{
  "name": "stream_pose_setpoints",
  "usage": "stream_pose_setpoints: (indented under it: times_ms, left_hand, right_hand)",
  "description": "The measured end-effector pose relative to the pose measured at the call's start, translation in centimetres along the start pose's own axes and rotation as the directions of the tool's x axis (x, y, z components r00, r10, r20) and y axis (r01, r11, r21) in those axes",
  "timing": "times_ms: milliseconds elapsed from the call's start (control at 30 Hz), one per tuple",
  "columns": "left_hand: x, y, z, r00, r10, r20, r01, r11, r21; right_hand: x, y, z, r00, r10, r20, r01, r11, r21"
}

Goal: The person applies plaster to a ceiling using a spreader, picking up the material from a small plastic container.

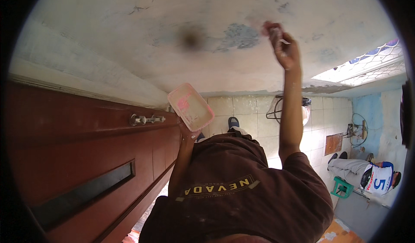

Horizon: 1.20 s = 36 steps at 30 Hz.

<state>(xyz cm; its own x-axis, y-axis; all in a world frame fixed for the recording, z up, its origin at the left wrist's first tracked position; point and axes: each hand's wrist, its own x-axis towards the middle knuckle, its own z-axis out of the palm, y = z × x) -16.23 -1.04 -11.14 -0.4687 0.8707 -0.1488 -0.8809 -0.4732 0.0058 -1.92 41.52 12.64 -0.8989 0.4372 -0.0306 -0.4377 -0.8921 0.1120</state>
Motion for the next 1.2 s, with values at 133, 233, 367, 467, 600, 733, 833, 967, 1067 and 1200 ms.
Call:
stream_pose_setpoints:
  times_ms: [133,233,367,467,600,733,833,967,1067,1200]
  left_hand:
    - [1.2,-2.0,0.5,0.998,0.017,0.055,-0.018,1.0,0.025]
    - [2.0,-3.2,3.6,0.998,0.046,-0.05,-0.041,0.995,0.095]
    - [2.8,-4.9,6.4,0.971,0.101,-0.218,-0.076,0.99,0.12]
    - [3.6,-6.1,6.7,0.964,0.136,-0.229,-0.105,0.984,0.146]
    - [4.1,-7.0,7.5,0.952,0.234,-0.196,-0.18,0.949,0.261]
    - [5.2,-8.1,6.3,0.966,0.23,-0.117,-0.186,0.935,0.301]
    - [6.8,-10.0,7.0,0.982,0.187,-0.034,-0.167,0.933,0.318]
    - [8.0,-10.8,5.6,0.985,0.165,-0.061,-0.144,0.956,0.257]
    - [8.5,-12.6,5.9,0.976,0.192,-0.108,-0.167,0.965,0.203]
    - [7.0,-13.7,5.7,0.965,0.215,-0.15,-0.18,0.96,0.213]
  right_hand:
    - [-5.9,1.5,6.1,0.932,-0.182,0.314,0.24,0.958,-0.156]
    - [-7.4,3.5,2.5,0.918,-0.338,0.21,0.386,0.883,-0.266]
    - [-4.8,6.4,-11.8,0.922,-0.29,-0.257,0.14,0.868,-0.476]
    - [-1.1,3.8,-20.7,0.921,-0.136,-0.366,-0.013,0.926,-0.377]
    - [0.6,-1.7,-7.9,0.968,-0.221,-0.116,0.168,0.922,-0.349]
    - [-5.0,-6.0,8.1,0.902,-0.129,0.411,0.127,0.991,0.032]
    - [-10.3,-6.0,13.1,0.775,-0.243,0.583,0.395,0.907,-0.147]
    - [-11.4,-6.7,6.0,0.828,-0.451,0.334,0.541,0.801,-0.257]
    - [-10.6,-7.3,-6.2,0.837,-0.546,-0.024,0.431,0.686,-0.587]
    - [-9.0,-9.6,-26.5,0.908,-0.226,-0.353,-0.083,0.728,-0.68]
